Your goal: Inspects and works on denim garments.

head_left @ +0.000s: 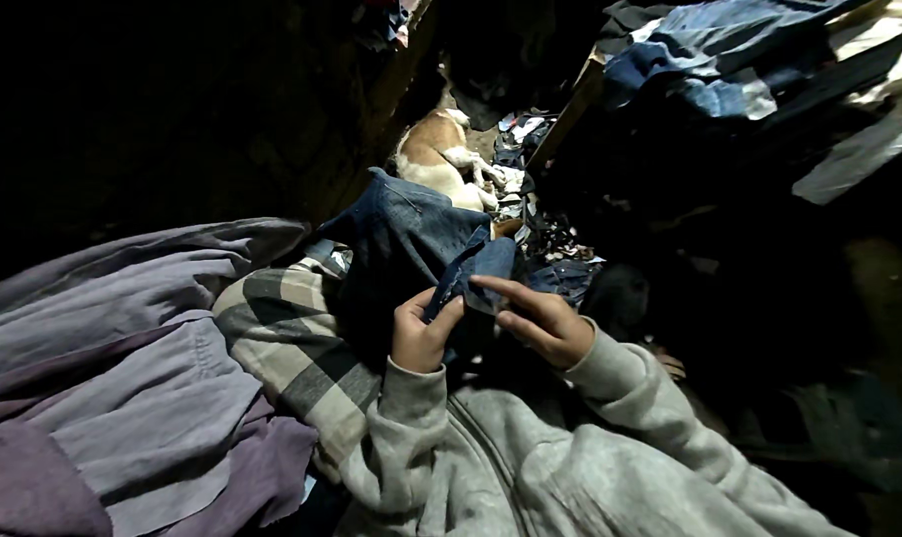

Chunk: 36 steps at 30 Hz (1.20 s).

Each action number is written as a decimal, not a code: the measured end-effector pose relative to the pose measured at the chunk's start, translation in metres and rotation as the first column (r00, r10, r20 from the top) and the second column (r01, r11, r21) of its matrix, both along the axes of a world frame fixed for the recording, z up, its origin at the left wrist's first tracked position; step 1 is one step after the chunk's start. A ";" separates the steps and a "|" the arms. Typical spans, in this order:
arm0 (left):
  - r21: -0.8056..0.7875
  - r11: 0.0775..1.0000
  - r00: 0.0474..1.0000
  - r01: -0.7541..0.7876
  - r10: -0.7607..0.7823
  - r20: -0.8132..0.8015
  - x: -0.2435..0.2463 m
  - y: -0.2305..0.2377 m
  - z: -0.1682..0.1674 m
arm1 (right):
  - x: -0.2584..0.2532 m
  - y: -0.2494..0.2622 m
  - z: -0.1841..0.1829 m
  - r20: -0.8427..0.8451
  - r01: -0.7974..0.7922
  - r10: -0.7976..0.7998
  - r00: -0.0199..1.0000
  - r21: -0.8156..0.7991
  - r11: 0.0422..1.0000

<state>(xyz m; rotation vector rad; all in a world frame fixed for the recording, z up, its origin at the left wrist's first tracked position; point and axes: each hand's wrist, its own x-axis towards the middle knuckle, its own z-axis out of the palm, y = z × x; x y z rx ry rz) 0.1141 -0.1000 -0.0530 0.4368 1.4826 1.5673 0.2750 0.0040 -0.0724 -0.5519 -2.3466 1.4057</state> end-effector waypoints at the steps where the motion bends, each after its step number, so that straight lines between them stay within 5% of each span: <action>1: -0.003 1.000 1.000 -0.004 0.004 -0.005 0.000 0.000 0.000 | -0.001 -0.001 0.001 0.006 -0.002 0.002 1.000 0.029 1.000; 9: -0.008 1.000 1.000 -0.020 0.020 -0.015 0.002 0.000 -0.001 | -0.001 -0.006 -0.003 -0.037 0.046 -0.040 0.999 0.171 0.984; 25: -0.073 0.997 0.998 -0.024 0.028 0.055 0.001 0.003 0.005 | 0.001 0.005 -0.025 -0.119 0.255 -0.235 0.965 0.203 0.945; 32: -0.069 0.998 0.997 -0.009 0.014 0.070 -0.001 0.003 0.004 | 0.033 0.049 -0.024 0.177 0.561 -0.587 0.790 0.176 0.809; 34: -0.061 0.998 0.999 0.031 -0.028 0.041 -0.006 0.001 0.002 | 0.039 0.059 -0.018 0.378 0.608 -0.593 0.712 0.092 0.789; 36: -0.062 0.993 0.993 0.100 -0.103 -0.055 -0.015 -0.003 -0.002 | 0.041 0.061 -0.017 0.384 0.629 -0.584 0.715 0.010 0.777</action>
